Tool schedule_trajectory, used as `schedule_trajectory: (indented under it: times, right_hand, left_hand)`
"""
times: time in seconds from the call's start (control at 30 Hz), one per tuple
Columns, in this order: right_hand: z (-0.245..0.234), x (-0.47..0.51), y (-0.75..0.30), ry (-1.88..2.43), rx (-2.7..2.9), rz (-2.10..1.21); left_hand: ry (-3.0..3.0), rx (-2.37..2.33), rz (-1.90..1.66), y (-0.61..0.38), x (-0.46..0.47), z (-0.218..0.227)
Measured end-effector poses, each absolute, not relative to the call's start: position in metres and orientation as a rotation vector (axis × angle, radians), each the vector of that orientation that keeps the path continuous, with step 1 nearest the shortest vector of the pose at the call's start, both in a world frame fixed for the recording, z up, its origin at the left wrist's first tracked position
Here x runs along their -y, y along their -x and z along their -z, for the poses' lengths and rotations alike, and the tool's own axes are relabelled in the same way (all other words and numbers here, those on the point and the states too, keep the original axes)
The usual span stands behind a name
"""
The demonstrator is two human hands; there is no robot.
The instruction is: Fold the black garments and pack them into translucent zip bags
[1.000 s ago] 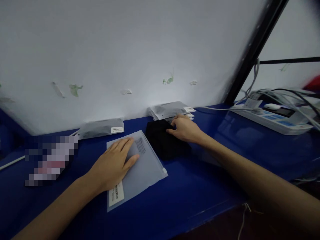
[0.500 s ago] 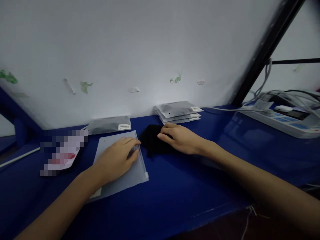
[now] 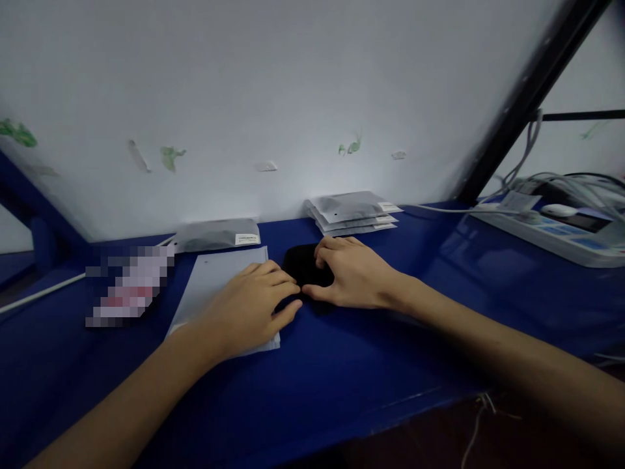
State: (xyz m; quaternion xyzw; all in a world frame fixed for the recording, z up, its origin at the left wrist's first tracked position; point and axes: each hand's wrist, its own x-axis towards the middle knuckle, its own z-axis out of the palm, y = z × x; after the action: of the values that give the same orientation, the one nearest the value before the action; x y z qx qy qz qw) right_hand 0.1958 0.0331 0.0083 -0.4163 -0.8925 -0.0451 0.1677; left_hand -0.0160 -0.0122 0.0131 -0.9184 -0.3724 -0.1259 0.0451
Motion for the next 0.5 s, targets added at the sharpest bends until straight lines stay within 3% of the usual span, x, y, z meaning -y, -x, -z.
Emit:
schedule_trajectory:
  times: [0.3, 0.5]
  right_hand:
    - [-0.004, -0.021, -0.184, 1.316, 2.418, 0.515]
    - [0.000, -0.024, -0.183, 1.265, 2.412, 0.456]
  left_hand:
    - [2.831, 1.203, 0.387, 0.014, 0.011, -0.013]
    - [2.827, 1.208, 0.378, 0.015, 0.011, -0.015]
